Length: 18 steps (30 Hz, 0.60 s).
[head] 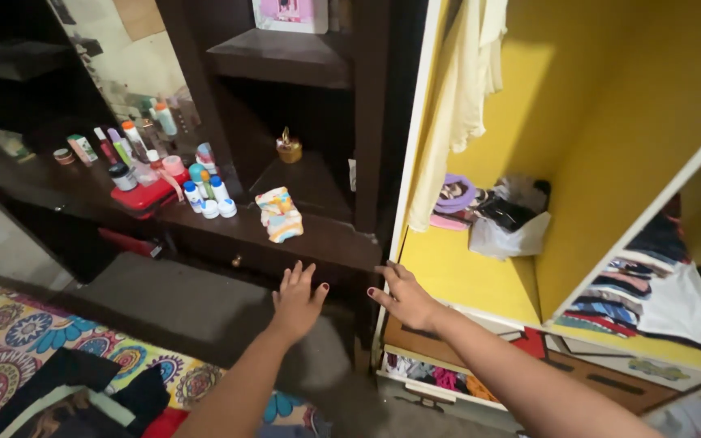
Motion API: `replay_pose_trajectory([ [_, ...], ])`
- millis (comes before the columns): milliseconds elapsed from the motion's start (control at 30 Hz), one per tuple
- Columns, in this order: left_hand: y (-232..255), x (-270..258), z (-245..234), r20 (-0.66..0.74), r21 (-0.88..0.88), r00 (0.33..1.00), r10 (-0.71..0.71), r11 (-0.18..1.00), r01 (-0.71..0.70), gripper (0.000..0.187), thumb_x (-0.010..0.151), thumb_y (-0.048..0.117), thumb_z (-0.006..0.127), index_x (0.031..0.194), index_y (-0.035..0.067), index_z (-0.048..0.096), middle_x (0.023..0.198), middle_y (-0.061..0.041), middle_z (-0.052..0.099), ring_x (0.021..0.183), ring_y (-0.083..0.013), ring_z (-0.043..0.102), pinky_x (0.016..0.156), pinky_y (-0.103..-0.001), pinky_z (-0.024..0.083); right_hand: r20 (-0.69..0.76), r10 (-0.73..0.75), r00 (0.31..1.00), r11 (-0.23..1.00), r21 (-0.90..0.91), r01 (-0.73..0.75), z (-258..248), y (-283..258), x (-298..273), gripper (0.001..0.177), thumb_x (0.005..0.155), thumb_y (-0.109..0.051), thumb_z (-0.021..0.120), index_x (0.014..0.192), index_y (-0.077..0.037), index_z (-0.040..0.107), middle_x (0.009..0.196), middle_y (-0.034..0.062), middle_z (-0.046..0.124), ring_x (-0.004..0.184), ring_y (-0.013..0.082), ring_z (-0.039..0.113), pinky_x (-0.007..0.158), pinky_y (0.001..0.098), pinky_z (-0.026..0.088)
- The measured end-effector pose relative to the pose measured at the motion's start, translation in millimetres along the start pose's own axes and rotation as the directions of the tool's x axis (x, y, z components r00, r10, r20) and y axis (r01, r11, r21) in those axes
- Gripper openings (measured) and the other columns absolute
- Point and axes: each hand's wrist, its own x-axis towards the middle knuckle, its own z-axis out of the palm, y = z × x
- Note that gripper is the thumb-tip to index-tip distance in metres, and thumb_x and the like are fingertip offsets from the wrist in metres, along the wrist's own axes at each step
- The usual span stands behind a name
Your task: Organizing various toiletries, bottles, and a pouch on a vanity shelf and in a cupboard.
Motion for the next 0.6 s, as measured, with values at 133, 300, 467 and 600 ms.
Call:
replay_pose_trajectory([
  [133, -5, 40, -15, -0.049, -0.026, 0.999, 0.020, 0.999, -0.021, 0.064, 0.098, 0.043, 0.056, 0.154, 0.017, 0.041, 0.168, -0.011, 0.025, 0.156, -0.0376, 0.015, 0.119, -0.070, 0.014, 0.011, 0.010, 1.000, 1.000, 0.017, -0.010, -7, -7, 39, 0.068, 0.099, -0.045, 0.056, 0.150, -0.004, 0.039, 0.159, 0.0282, 0.030, 0.146, 0.0438, 0.034, 0.119, 0.0438, 0.032],
  [300, -12, 93, -43, -0.028, -0.006, 0.999, -0.020, 1.000, 0.020, 0.065, 0.099, 0.044, 0.056, 0.155, 0.019, 0.037, 0.169, -0.011, 0.019, 0.156, -0.0367, 0.011, 0.118, -0.070, 0.014, 0.015, -0.058, 0.998, 0.998, 0.034, 0.057, -9, 5, 114, 0.065, 0.100, -0.041, 0.056, 0.150, -0.004, 0.038, 0.158, 0.0254, 0.034, 0.146, 0.0423, 0.035, 0.120, 0.0425, 0.033],
  [467, -44, 133, -45, -0.081, -0.012, 0.995, -0.057, 0.998, 0.056, 0.065, 0.097, 0.044, 0.057, 0.154, 0.019, 0.038, 0.169, -0.010, 0.018, 0.157, -0.0351, 0.012, 0.119, -0.070, 0.014, 0.047, -0.110, 0.993, 0.993, 0.055, 0.107, -5, 3, 171, 0.062, 0.102, -0.039, 0.055, 0.150, -0.003, 0.038, 0.159, 0.0257, 0.032, 0.148, 0.0414, 0.032, 0.121, 0.0418, 0.030],
  [600, -71, 151, -57, -0.084, 0.022, 0.993, -0.081, 0.996, 0.083, 0.064, 0.099, 0.042, 0.057, 0.154, 0.019, 0.037, 0.169, -0.010, 0.021, 0.156, -0.0359, 0.013, 0.118, -0.070, 0.016, 0.076, -0.096, 0.993, 0.991, 0.099, 0.088, 8, -4, 202, 0.061, 0.101, -0.039, 0.053, 0.150, -0.006, 0.039, 0.158, 0.0218, 0.036, 0.149, 0.0376, 0.035, 0.122, 0.0396, 0.033],
])
